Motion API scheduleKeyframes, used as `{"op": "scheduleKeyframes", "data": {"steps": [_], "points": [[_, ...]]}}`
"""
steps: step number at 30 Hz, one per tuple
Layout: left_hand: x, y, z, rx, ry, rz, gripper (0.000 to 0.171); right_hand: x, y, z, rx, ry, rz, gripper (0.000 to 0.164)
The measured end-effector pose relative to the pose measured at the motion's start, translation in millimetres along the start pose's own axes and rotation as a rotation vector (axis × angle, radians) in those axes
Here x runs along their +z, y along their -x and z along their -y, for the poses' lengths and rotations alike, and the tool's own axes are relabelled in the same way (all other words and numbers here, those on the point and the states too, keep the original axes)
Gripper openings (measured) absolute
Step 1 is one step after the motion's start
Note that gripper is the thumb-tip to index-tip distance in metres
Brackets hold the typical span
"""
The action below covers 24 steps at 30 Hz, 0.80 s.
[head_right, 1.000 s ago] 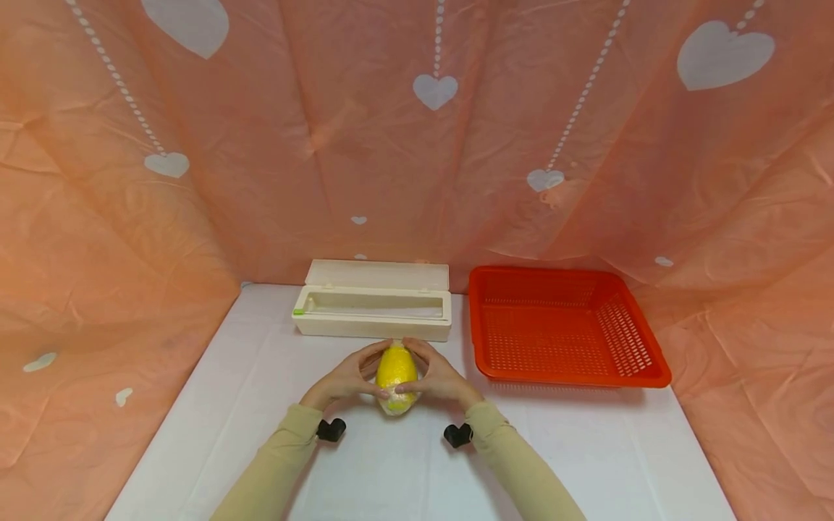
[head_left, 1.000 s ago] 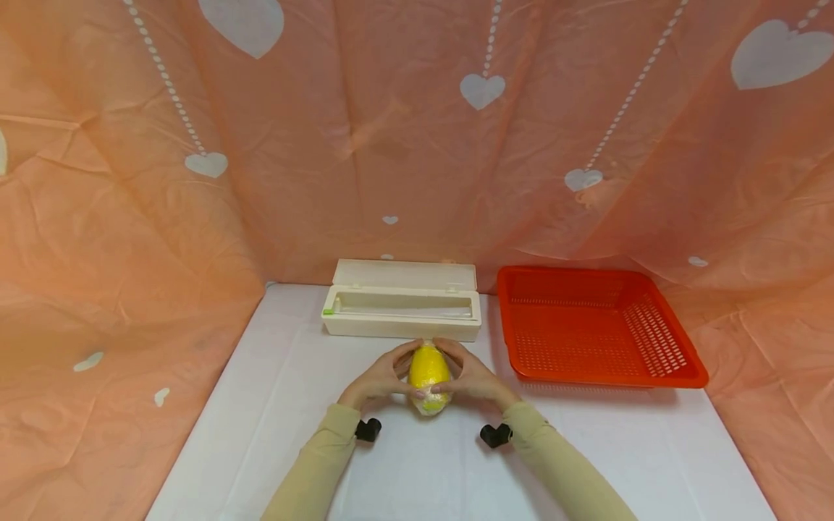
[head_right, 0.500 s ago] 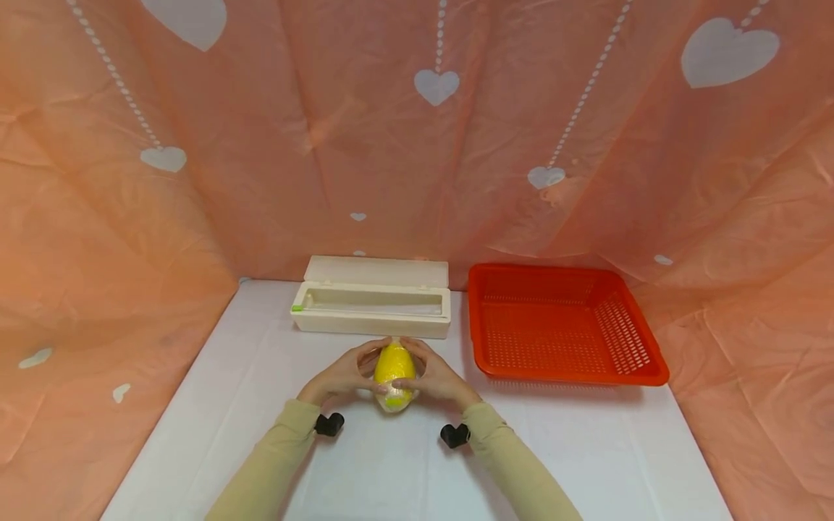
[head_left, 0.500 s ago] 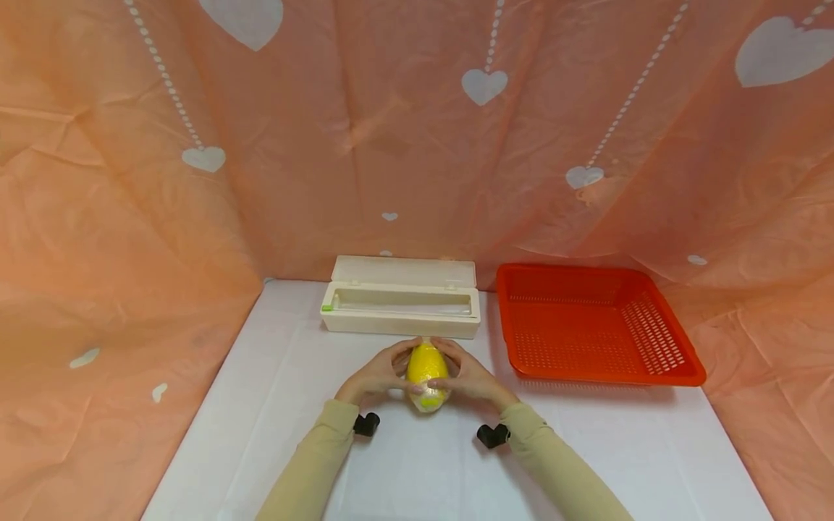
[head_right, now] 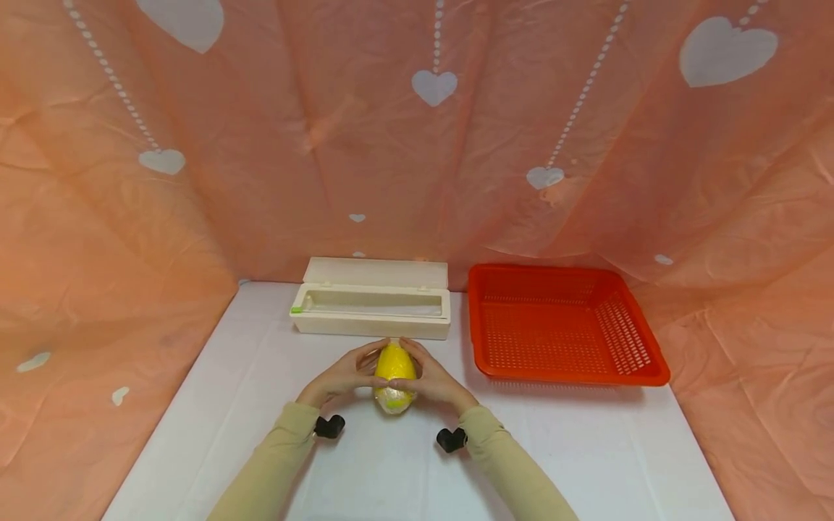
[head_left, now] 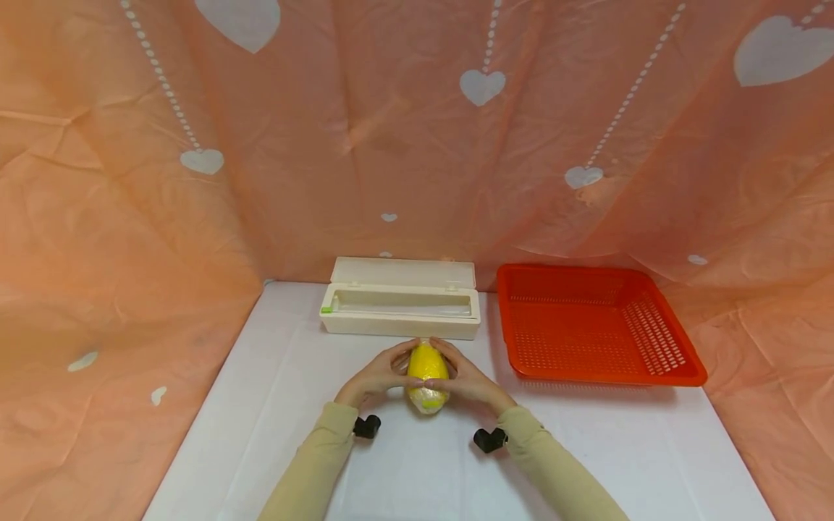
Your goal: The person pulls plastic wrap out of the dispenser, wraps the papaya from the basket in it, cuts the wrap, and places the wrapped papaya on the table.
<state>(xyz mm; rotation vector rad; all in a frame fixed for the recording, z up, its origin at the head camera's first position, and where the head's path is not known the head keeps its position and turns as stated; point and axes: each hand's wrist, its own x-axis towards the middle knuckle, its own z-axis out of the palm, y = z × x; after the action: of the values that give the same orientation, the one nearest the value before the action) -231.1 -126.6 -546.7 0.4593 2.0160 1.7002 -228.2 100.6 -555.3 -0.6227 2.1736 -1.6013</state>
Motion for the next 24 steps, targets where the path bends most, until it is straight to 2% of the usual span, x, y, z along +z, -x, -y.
{"op": "scheduleKeyframes", "data": {"steps": [4, 7, 13, 19, 24], "points": [[1.7, 2.1, -0.8, -0.012, -0.021, -0.025, 0.087, 0.3, 1.3, 0.0, -0.005, -0.005, 0.011, 0.086], [2.3, 4.7, -1.7, 0.008, -0.029, -0.029, 0.085, 0.3, 2.4, 1.8, -0.010, 0.016, 0.030, 0.085], [1.8, 8.4, -1.1, 0.057, -0.039, -0.006, 0.082, 1.7, 4.5, 4.8, -0.030, 0.071, 0.030, 0.084], [-0.3, 7.3, 1.1, 0.065, -0.050, 0.010, 0.083, 0.7, 4.2, 8.2, -0.052, 0.129, 0.004, 0.085], [-1.4, 6.0, 0.3, 0.045, -0.023, 0.010, 0.085, -1.3, 9.0, 25.7, -0.077, 0.033, -0.032, 0.074]]}}
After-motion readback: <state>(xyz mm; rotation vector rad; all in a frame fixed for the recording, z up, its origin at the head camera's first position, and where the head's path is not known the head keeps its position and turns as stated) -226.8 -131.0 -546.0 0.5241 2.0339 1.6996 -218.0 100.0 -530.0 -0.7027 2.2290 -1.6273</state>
